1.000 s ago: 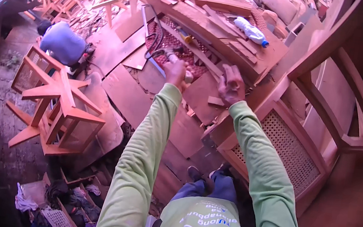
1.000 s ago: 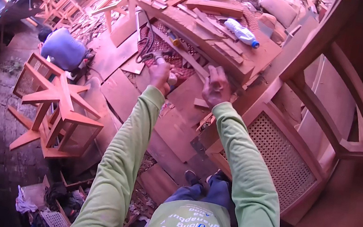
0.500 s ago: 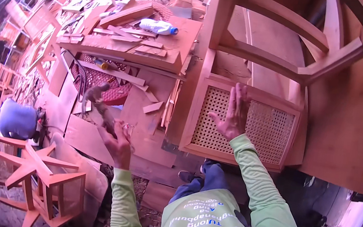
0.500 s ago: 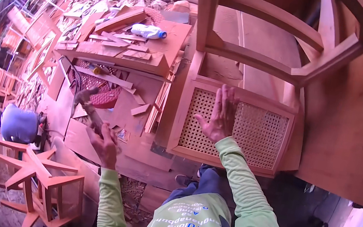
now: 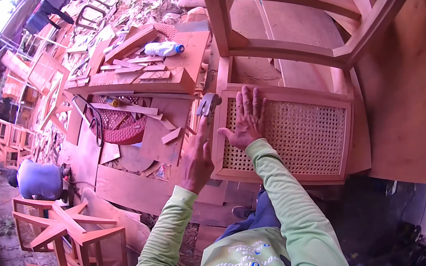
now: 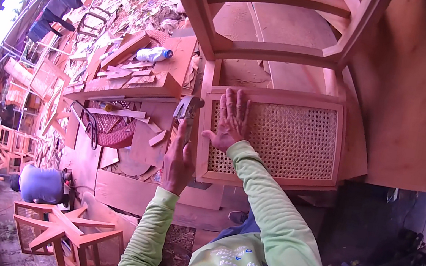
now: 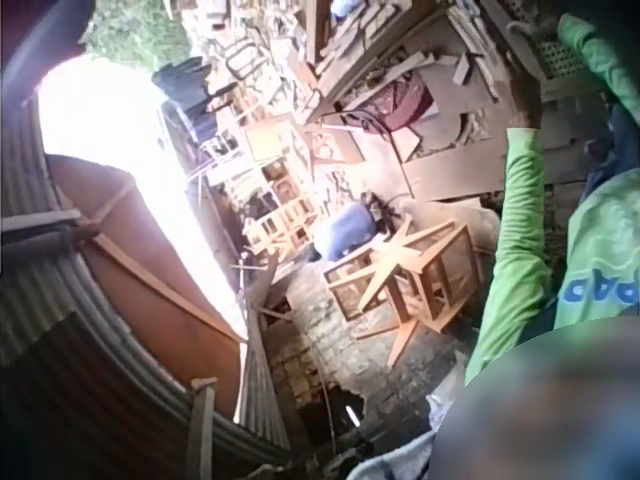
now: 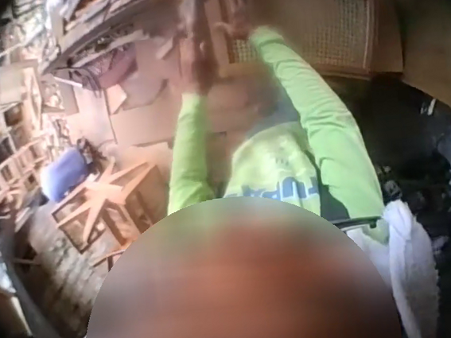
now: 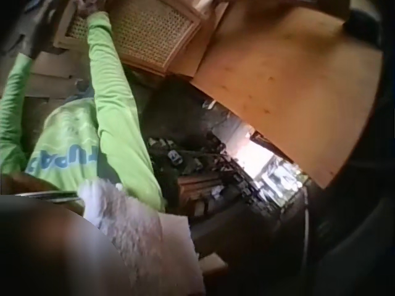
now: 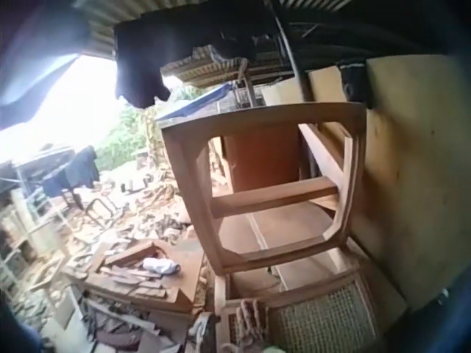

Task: Applying glue and hammering wooden trim onto the frame of a chair.

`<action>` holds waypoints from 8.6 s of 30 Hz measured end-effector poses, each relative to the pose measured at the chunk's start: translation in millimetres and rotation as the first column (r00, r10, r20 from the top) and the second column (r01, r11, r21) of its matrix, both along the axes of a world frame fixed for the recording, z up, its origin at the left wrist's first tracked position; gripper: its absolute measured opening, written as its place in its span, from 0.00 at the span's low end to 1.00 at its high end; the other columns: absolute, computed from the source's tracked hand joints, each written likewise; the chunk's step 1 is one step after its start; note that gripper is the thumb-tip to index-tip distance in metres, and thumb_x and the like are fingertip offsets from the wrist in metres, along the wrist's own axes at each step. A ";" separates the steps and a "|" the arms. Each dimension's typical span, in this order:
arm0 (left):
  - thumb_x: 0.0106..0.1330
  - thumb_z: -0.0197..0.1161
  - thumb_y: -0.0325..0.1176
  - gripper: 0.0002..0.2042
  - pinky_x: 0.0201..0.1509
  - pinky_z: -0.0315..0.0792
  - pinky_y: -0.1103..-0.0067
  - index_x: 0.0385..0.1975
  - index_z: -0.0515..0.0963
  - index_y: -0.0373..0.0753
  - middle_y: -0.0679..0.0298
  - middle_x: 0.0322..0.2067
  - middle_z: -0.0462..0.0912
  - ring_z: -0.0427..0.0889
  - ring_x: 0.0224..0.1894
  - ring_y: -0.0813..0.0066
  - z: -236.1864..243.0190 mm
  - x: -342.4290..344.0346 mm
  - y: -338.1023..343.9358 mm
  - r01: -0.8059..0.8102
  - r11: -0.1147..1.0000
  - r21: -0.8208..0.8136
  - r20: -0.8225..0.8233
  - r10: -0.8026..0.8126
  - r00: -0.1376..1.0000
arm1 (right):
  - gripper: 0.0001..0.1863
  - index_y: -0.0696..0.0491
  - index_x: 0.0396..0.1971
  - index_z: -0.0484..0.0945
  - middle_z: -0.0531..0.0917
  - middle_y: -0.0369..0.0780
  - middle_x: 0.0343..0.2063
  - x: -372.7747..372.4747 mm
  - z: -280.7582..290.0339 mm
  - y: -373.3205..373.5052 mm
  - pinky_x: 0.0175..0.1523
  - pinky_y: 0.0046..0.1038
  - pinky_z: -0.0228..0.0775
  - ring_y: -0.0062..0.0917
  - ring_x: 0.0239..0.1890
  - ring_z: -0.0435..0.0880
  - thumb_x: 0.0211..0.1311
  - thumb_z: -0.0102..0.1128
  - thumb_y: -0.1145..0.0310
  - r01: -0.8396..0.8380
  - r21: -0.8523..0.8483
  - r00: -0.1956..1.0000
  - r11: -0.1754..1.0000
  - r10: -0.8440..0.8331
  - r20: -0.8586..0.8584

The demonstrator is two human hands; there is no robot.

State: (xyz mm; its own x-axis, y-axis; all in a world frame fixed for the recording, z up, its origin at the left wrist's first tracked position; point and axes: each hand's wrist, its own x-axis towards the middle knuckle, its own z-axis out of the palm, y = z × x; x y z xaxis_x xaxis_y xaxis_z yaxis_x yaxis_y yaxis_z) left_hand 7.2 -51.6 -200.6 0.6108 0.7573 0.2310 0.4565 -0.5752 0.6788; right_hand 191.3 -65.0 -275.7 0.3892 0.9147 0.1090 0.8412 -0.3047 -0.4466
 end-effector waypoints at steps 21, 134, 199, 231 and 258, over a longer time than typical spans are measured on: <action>0.74 0.53 0.23 0.31 0.46 0.79 0.59 0.77 0.59 0.44 0.40 0.55 0.79 0.83 0.47 0.40 -18.1 14.6 28.0 0.089 0.982 0.169 -0.099 -0.073 0.992 | 0.71 0.60 0.79 0.42 0.40 0.48 0.81 1.7 -1.1 -2.2 0.82 0.55 0.15 0.47 0.83 0.27 0.47 0.72 0.33 0.021 0.036 0.999 0.999 -0.020 -0.030; 0.66 0.60 0.16 0.32 0.33 0.74 0.59 0.72 0.65 0.41 0.47 0.37 0.79 0.80 0.31 0.43 -38.5 -111.0 -90.3 0.062 0.980 0.187 -0.097 -0.045 0.994 | 0.80 0.61 0.80 0.37 0.32 0.52 0.81 -3.6 21.0 2.4 0.79 0.62 0.13 0.54 0.81 0.23 0.39 0.72 0.25 -0.007 -0.305 0.996 0.952 0.035 0.088; 0.68 0.52 0.16 0.34 0.61 0.76 0.61 0.76 0.58 0.41 0.42 0.65 0.74 0.78 0.63 0.42 -10.3 12.5 41.1 0.091 0.989 0.118 -0.067 -0.083 0.994 | 0.86 0.63 0.79 0.34 0.33 0.52 0.81 -5.7 15.6 -1.1 0.81 0.58 0.15 0.52 0.82 0.24 0.29 0.79 0.29 0.099 -0.229 0.994 0.968 -0.108 -0.028; 0.68 0.52 0.17 0.35 0.62 0.76 0.60 0.77 0.57 0.43 0.39 0.64 0.75 0.78 0.63 0.38 -10.2 20.3 51.3 0.133 0.983 0.125 -0.085 -0.123 0.989 | 0.82 0.62 0.79 0.34 0.32 0.52 0.81 0.1 17.4 -2.9 0.81 0.59 0.17 0.52 0.82 0.24 0.37 0.75 0.28 0.075 -0.231 0.997 0.970 -0.081 -0.017; 0.67 0.53 0.16 0.34 0.59 0.77 0.61 0.75 0.61 0.43 0.43 0.60 0.79 0.80 0.59 0.41 -10.6 -35.6 7.1 0.151 0.988 0.042 -0.156 -0.142 0.977 | 0.76 0.60 0.80 0.34 0.30 0.51 0.81 -6.9 16.8 -0.4 0.81 0.57 0.16 0.51 0.82 0.22 0.45 0.73 0.31 0.108 -0.236 0.994 0.966 -0.109 0.008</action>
State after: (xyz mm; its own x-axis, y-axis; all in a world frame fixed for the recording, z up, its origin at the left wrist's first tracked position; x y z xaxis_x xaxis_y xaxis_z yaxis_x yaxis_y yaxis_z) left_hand -28.3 -44.4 -211.2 0.7453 0.6460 0.1647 0.4599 -0.6770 0.5746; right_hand 184.4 -65.4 -258.9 0.4876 0.8664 -0.1074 0.7950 -0.4915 -0.3555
